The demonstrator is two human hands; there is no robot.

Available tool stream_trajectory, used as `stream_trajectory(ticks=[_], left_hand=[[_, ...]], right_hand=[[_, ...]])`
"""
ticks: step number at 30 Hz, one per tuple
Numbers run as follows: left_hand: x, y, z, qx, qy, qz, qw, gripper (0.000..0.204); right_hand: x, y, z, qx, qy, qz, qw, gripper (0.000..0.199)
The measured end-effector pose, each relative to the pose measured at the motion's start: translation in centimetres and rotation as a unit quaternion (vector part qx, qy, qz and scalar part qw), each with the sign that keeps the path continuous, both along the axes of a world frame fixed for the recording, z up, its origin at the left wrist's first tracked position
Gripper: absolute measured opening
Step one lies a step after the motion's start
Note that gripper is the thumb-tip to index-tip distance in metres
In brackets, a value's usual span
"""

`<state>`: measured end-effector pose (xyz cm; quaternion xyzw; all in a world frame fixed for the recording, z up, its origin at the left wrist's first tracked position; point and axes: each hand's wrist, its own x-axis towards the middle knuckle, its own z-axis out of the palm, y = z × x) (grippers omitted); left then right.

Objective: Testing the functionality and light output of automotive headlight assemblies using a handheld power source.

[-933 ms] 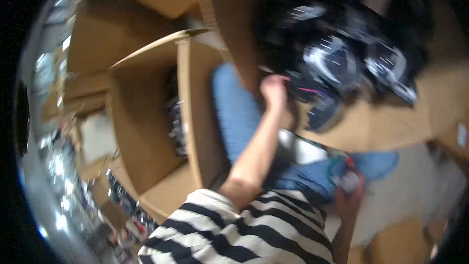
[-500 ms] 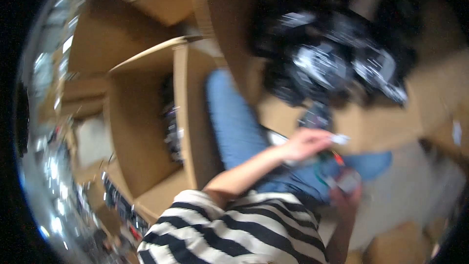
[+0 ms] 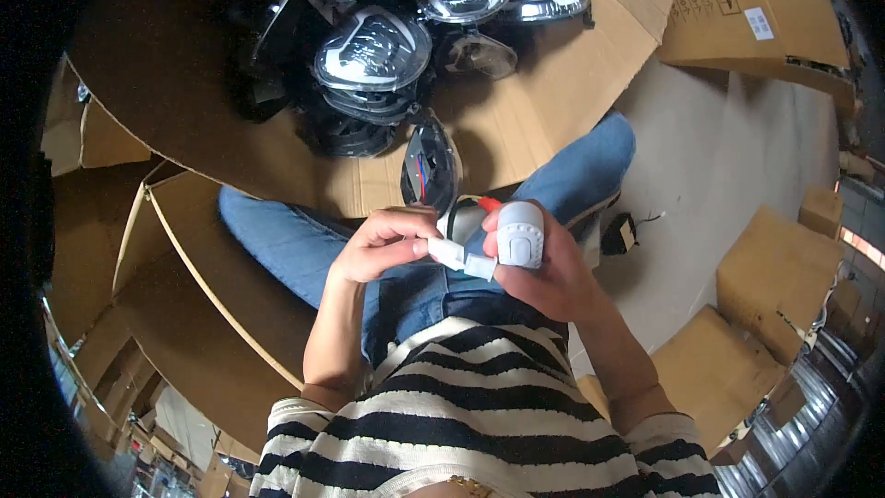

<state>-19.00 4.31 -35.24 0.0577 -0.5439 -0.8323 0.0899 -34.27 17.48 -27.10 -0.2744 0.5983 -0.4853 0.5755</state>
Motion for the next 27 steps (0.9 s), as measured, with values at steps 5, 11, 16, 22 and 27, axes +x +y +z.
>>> stream_trajectory(ticks=[5, 11, 16, 22, 27], left_hand=[[0.1, 0.2, 0.3, 0.036, -0.034, -0.042, 0.998, 0.01], [0.6, 0.5, 1.2, -0.022, -0.056, -0.091, 0.994, 0.008], [0.4, 1.2, 0.9, 0.016, -0.075, -0.082, 0.994, 0.01], [0.7, 1.3, 0.8, 0.011, -0.066, -0.056, 0.996, 0.011], [1.1, 1.3, 1.4, 0.033, -0.084, -0.039, 0.995, 0.011]], right_hand=[[0.3, -0.1, 0.5, 0.004, 0.048, 0.023, 0.999, 0.034], [0.6, -0.1, 1.0, 0.107, 0.164, 0.097, 0.976, 0.03], [0.8, 0.8, 0.2, 0.048, 0.107, 0.015, 0.993, 0.035], [1.5, 0.9, -1.1, 0.025, 0.053, -0.08, 0.995, 0.034], [2.1, 0.0, -0.8, 0.042, 0.087, -0.091, 0.991, 0.031]])
